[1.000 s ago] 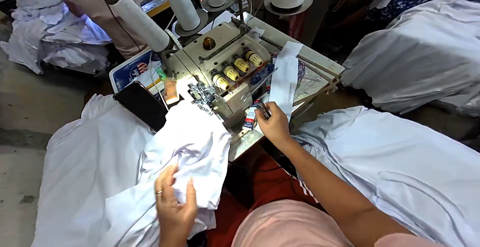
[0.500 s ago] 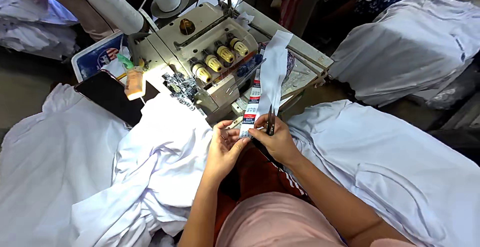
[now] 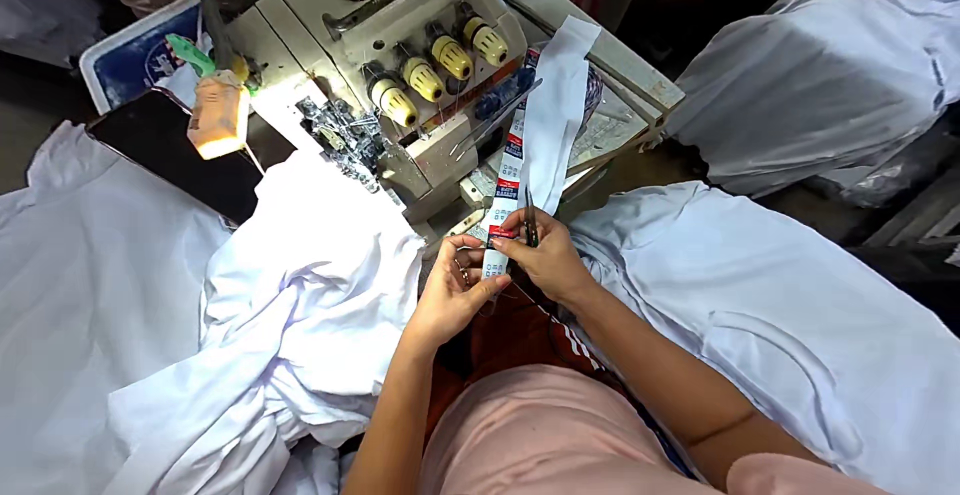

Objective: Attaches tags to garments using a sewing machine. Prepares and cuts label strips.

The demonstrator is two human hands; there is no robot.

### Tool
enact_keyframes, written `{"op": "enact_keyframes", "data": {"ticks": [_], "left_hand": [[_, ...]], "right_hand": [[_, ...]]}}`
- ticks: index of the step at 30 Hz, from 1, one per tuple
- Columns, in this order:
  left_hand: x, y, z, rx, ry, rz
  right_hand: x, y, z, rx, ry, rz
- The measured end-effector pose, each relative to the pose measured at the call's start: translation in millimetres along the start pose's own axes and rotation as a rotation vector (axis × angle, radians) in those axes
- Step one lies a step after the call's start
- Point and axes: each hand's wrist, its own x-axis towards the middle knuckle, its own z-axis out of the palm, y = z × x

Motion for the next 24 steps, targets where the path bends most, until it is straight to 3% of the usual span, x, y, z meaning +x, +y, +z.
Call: {"op": "enact_keyframes", "data": {"ticks": [4, 9, 15, 24], "left_hand": [[12.8, 0.7, -2.5, 0.078, -0.038, -0.019], [28.2, 2.1, -11.1, 0.169, -0.047, -0.183], [35.5, -1.7, -18.3, 0.083, -0.068, -0.200], [34.3, -7.8, -18.7, 0.071, -0.031, -0.187]], "right_hand": [[10.5, -1.0, -8.3, -0.168, -0.067, -0.071], [12.5, 4.8, -43.2, -0.624, -0.087, -0.359], [-6.3, 23.6, -64.4, -1.145, -0.023, -0.712], [0.5, 29.6, -47.9, -1.341, -0.032, -0.883]]}}
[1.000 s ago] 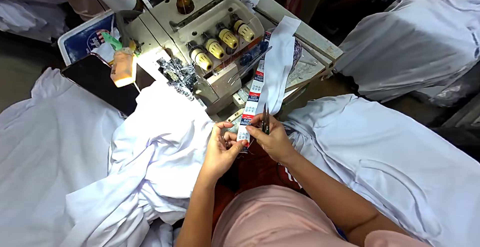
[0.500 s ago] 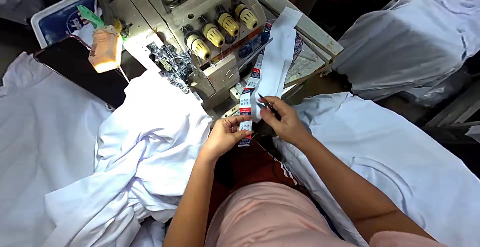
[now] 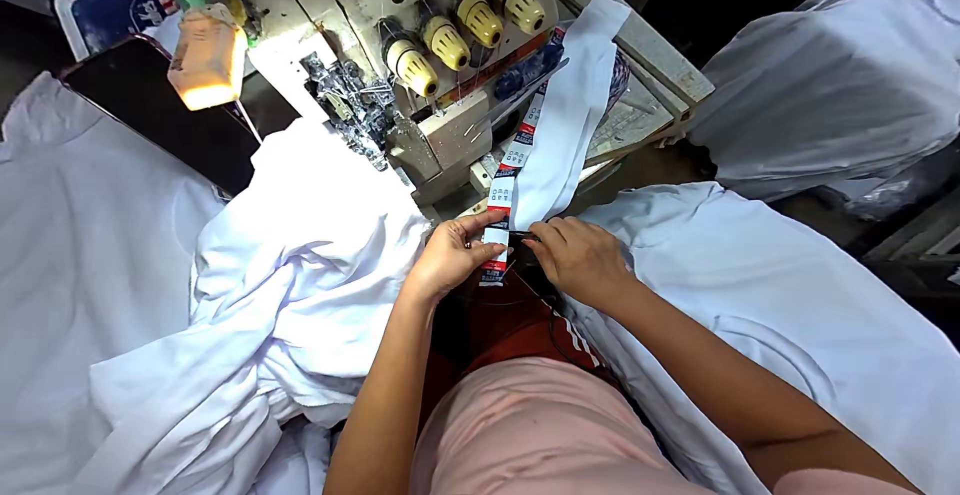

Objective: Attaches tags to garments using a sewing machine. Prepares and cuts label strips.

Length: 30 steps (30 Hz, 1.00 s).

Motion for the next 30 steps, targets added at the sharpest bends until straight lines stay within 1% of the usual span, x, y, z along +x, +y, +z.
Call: {"op": "enact_keyframes", "data": {"ticks": [10, 13, 30], "left_hand": [[0.2, -2.9, -3.3, -0.053, -0.039, -0.001], [0.0, -4.1, -3.9, -0.035, -0.055, 0.019], [2.8, -4.2, -6.3, -0.051, -0.091, 0.000]], "right_hand": [[10.6, -9.2, 5.8, -0.017, -0.008, -0.057], [12.0, -11.4, 6.7, 0.000, -0.029, -0.059], [9.5, -10.7, 9.4, -0.024, -0.083, -0.062]]}}
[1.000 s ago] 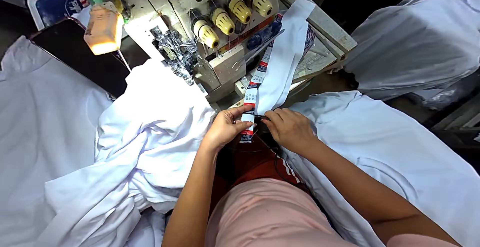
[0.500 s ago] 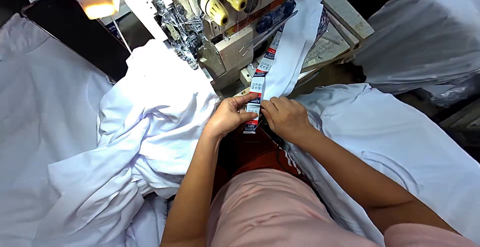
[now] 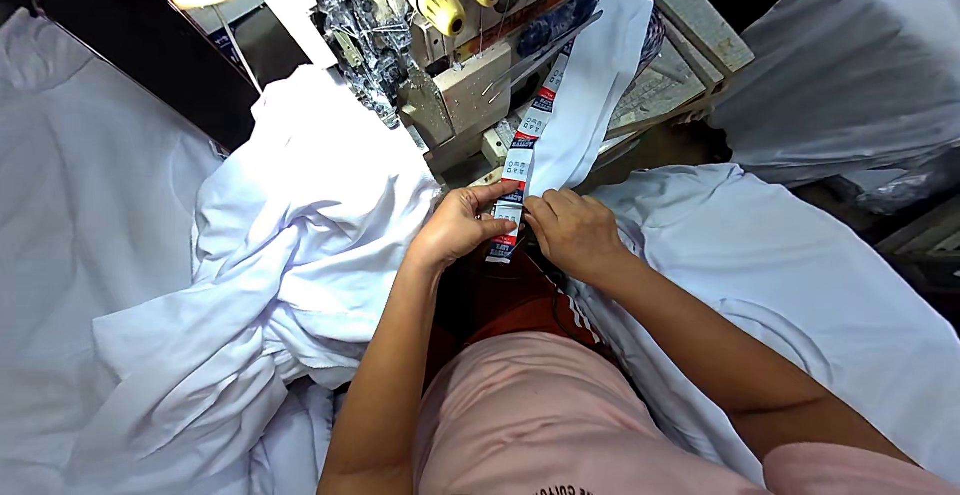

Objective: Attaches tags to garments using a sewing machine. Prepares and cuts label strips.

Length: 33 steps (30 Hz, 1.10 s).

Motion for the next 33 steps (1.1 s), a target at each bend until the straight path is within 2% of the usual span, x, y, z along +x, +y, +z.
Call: {"op": "enact_keyframes", "data": {"ticks": [13, 28, 33], "left_hand": [[-1.2, 0.9, -2.3, 0.015, -0.019, 0.006], [-0.2, 2.4, -1.5, 0.037, -0.013, -0.013], [-0.2, 2.3, -2.0, 0.035, -0.022, -0.015]], "right_hand": [[-3.6, 0.5, -0.7, 0.016, 0.044, 0.042], [-5.8, -0.4, -0.2, 0.011, -0.022, 0.049], [-3.7, -2.2, 1.9, -0.002, 0.009, 0.037]]}}
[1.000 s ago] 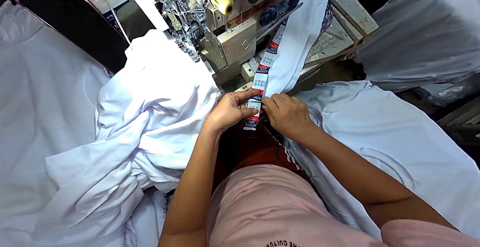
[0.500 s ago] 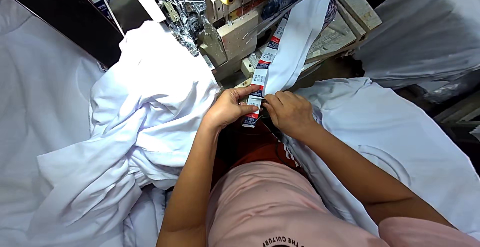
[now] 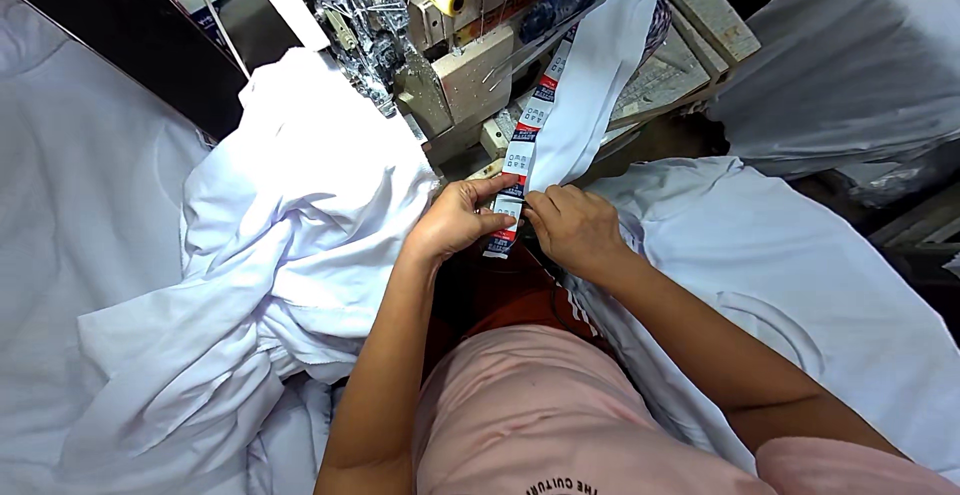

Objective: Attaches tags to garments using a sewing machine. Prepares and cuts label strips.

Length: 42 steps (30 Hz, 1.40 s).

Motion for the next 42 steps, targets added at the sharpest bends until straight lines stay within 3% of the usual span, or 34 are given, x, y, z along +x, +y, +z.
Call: {"op": "enact_keyframes", "data": {"ticks": [11, 13, 16, 18, 21, 24, 28, 31, 34, 39, 42], "left_hand": [[-1.5, -2.3, 1.9, 0.032, -0.002, 0.036], [-11.2, -5.1, 6.8, 0.013, 0.033, 0.101], [-33.0, -7.6, 25.6, -0.115, 0.257, 0.229], [-45.1, -9.0, 40.1, -0.337, 0.417, 0.334], [-56.9, -3.7, 50.8, -0.621, 0.516, 0.414], [-71.0, -8.7, 44.2, -0.573, 0.538, 0.464], [-95.7, -21.9, 15.3, 0.336, 0.598, 0.690], [-109.8, -10.7, 7.1, 0.532, 0.443, 0.711], [-110.8, -13.0, 4.0, 0.418, 0.369, 0.768], [-121.5, -12.5, -3.3, 0.216, 0.302, 0.803], [-125.1, -14.3, -4.9, 0.206, 0.297, 0.771]], "right_hand": [[3.8, -3.7, -3.7, 0.139, -0.023, 0.052], [3.0, -7.3, -12.2, 0.363, 0.061, 0.207], [-3.7, -15.8, -14.9, 0.985, 0.200, 0.422], [-9.6, -35.4, -14.6, 1.386, 0.144, 0.502], [-5.5, -65.6, -17.6, 1.711, 0.104, 0.591], [4.5, -67.4, -23.0, 1.626, 0.185, 0.517], [18.7, -46.6, -35.9, 1.020, 0.138, 0.130], [27.2, -53.7, -45.0, 0.814, 0.073, -0.050], [32.8, -67.4, -48.3, 1.005, 0.025, -0.111], [44.8, -72.1, -35.6, 1.509, -0.120, 0.188], [52.4, -82.8, -34.0, 1.558, -0.197, 0.224]]}}
